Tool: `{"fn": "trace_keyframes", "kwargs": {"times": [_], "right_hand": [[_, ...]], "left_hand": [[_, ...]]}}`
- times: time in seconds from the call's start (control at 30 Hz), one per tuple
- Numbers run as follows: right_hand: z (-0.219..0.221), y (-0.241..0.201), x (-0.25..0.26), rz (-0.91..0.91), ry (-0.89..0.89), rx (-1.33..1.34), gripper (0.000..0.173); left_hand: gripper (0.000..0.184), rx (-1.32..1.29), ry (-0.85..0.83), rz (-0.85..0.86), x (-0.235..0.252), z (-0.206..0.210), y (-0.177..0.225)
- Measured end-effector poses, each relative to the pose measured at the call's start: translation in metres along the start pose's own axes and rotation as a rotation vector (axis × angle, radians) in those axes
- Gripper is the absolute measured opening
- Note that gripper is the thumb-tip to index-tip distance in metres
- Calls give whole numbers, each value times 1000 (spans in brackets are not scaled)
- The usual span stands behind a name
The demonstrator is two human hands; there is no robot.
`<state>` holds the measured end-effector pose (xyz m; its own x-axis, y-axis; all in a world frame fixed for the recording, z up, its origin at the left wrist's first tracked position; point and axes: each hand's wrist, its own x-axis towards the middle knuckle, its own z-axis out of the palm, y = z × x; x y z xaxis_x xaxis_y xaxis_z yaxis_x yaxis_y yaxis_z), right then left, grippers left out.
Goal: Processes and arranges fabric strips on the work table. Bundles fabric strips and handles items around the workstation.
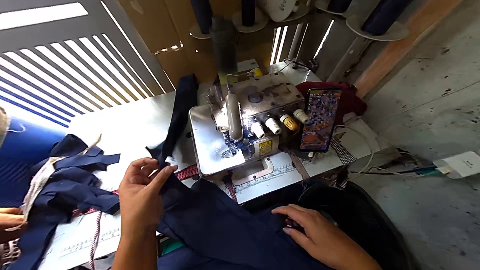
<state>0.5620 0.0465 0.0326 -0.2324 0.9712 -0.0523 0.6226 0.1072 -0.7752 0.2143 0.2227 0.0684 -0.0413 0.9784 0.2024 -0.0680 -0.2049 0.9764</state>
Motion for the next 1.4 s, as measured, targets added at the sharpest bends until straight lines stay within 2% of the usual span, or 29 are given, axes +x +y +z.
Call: {"fn": "trace_keyframes", "kwargs": {"times": [0.1, 0.23, 0.37, 0.53, 0.63, 0.9, 1.07, 1.33, 1.4], "right_hand": [[17, -21, 15, -170, 74, 59, 33], [37, -36, 35, -283, 274, -115, 30], [44, -50, 49, -235, 410, -260, 34], [55, -52, 60, -313, 521, -379, 28], [58, -50, 64, -340, 543, -434, 25], [63, -62, 74, -425, 517, -476, 16], [63, -62, 77, -455, 507, -480, 17], [68, -68, 80, -425, 531, -426, 15], [68, -64, 81, -361, 547, -318, 23]], "left_hand": [[41, 134, -93, 11, -40, 8, 14], [22, 269, -285, -5, -84, 21, 14], [30, 232, -352, -49, -102, 38, 15], [47, 166, -324, -192, -105, 48, 14], [52, 136, -331, -246, -104, 47, 17], [52, 155, -350, -267, -104, 49, 16], [52, 155, -355, -279, -102, 49, 16], [59, 173, -344, -232, -99, 47, 18], [64, 189, -327, -216, -97, 41, 20]]}}
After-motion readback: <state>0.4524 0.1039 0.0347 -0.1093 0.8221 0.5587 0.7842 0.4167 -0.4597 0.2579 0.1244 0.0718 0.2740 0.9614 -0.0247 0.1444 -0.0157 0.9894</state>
